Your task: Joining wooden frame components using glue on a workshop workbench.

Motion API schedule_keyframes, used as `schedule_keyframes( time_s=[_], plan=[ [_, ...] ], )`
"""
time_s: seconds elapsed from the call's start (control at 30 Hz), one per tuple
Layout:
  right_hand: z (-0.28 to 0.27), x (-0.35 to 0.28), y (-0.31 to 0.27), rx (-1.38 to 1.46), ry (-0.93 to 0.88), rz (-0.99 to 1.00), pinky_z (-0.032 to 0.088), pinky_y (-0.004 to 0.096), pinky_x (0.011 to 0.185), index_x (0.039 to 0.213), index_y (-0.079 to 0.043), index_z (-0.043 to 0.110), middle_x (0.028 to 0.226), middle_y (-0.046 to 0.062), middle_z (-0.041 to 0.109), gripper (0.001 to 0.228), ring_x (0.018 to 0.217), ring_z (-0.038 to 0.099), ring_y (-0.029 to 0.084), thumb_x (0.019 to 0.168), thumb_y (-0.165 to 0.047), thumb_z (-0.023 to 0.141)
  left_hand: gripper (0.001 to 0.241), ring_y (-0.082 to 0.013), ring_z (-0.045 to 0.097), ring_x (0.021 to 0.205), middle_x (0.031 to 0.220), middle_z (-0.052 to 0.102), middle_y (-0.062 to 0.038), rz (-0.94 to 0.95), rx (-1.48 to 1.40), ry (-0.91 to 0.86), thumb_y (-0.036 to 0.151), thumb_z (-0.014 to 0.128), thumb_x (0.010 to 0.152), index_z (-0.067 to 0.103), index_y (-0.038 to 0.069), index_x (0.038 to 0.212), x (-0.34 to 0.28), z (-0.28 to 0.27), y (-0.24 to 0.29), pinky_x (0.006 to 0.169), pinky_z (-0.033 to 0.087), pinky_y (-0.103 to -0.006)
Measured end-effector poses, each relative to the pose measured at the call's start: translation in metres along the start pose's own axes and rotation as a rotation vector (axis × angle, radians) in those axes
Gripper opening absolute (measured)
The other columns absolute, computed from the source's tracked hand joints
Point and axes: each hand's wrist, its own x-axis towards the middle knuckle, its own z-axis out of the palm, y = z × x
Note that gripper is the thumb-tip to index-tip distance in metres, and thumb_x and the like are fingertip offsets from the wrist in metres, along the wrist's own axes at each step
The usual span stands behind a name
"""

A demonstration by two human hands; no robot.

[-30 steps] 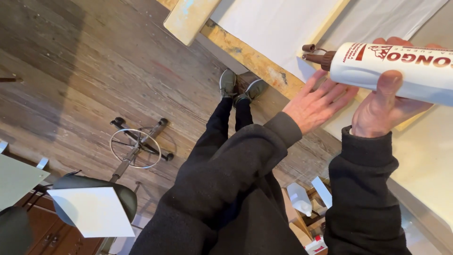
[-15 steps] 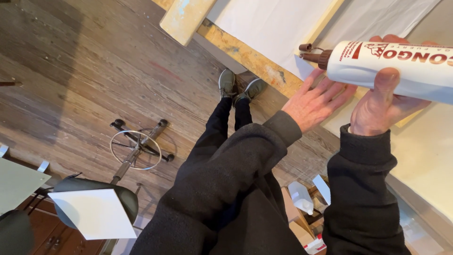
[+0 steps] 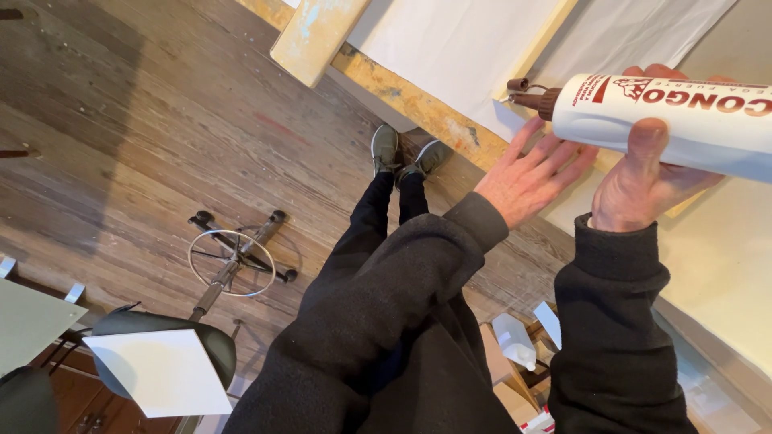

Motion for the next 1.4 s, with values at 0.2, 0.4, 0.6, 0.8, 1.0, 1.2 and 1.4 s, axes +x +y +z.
schedule_keyframes(
  time_s=[0.2, 0.4, 0.6, 0.8, 1.0, 1.2, 1.4],
  plan=[
    [-0.013, -0.003, -0.01, 0.062, 0.115, 0.054, 0.053, 0.067, 0.133, 0.162, -0.02, 0.039, 0.151, 0.033, 0.056, 0.044, 0.143, 0.06, 0.055, 0.123, -0.024, 0.061, 0.057, -0.0259, 0.049, 0.148, 0.15, 0.059, -0.012, 0.034, -0.08, -0.023, 0.018, 0.078, 0.101, 0.053, 0.012, 0.152, 0.002, -0.02, -0.003, 0.135, 0.029, -0.0576],
    [-0.003, 0.021, -0.09, 0.37, 0.701, 0.407, 0.055, 0.033, 0.114, 0.141, -0.008, 0.054, 0.127, 0.007, 0.071, 0.084, 0.117, 0.071, 0.017, 0.082, -0.062, 0.079, 0.072, -0.0287, 0.041, 0.163, 0.171, 0.046, -0.015, 0.041, -0.155, -0.098, 0.008, 0.068, 0.097, 0.041, 0.009, 0.164, -0.014, -0.035, 0.01, 0.138, 0.026, -0.0585],
    [-0.083, 0.031, -0.136, 0.651, 0.737, 0.603, 0.057, 0.02, 0.054, 0.139, -0.017, 0.06, 0.101, 0.001, 0.078, 0.083, 0.075, 0.076, 0.012, 0.073, -0.059, 0.085, 0.089, -0.0297, 0.026, 0.167, 0.178, 0.032, -0.016, 0.083, -0.118, -0.235, -0.008, 0.059, 0.088, 0.031, 0.011, 0.17, -0.016, -0.024, 0.008, 0.138, 0.008, -0.0602],
    [-0.273, -0.068, -0.152, 0.084, 0.127, 0.973, 0.059, 0.049, 0.07, 0.166, -0.005, 0.039, 0.119, 0.022, 0.064, 0.073, 0.098, 0.068, 0.034, 0.109, -0.049, 0.055, 0.081, -0.0363, 0.031, 0.162, 0.173, 0.036, -0.021, 0.098, -0.195, -0.175, -0.008, 0.059, 0.089, 0.036, 0.004, 0.166, -0.007, -0.05, 0.012, 0.135, 0.014, -0.0645],
    [-0.305, -0.084, -0.188, -1.218, -0.274, 1.452, 0.065, 0.05, 0.09, 0.153, -0.001, 0.06, 0.13, 0.025, 0.081, 0.087, 0.108, 0.084, 0.042, 0.083, -0.047, 0.084, 0.093, -0.0336, 0.02, 0.165, 0.178, 0.025, -0.021, 0.154, 0.026, -0.259, -0.007, 0.061, 0.084, 0.029, 0.008, 0.17, -0.019, -0.012, 0.004, 0.133, 0.008, -0.0658],
    [-0.358, -0.114, -0.165, -1.22, -0.44, 1.527, 0.069, 0.043, 0.088, 0.155, -0.012, 0.057, 0.135, 0.017, 0.081, 0.093, 0.11, 0.086, 0.034, 0.079, -0.059, 0.081, 0.076, -0.0319, 0.036, 0.159, 0.166, 0.046, -0.017, 0.121, -0.006, -0.163, 0.004, 0.069, 0.088, 0.048, 0.007, 0.16, -0.005, -0.035, 0.017, 0.132, 0.015, -0.0667],
    [-0.386, -0.078, -0.166, -0.41, 0.309, 1.017, 0.051, 0.059, 0.1, 0.157, 0.013, 0.039, 0.139, 0.038, 0.055, 0.056, 0.118, 0.06, 0.051, 0.103, 0.013, 0.054, 0.081, -0.0365, 0.035, 0.158, 0.168, 0.04, -0.02, 0.173, -0.202, -0.238, 0.024, 0.077, 0.088, 0.044, 0.005, 0.159, 0.038, -0.028, 0.047, 0.133, 0.014, -0.0658]
  ],
)
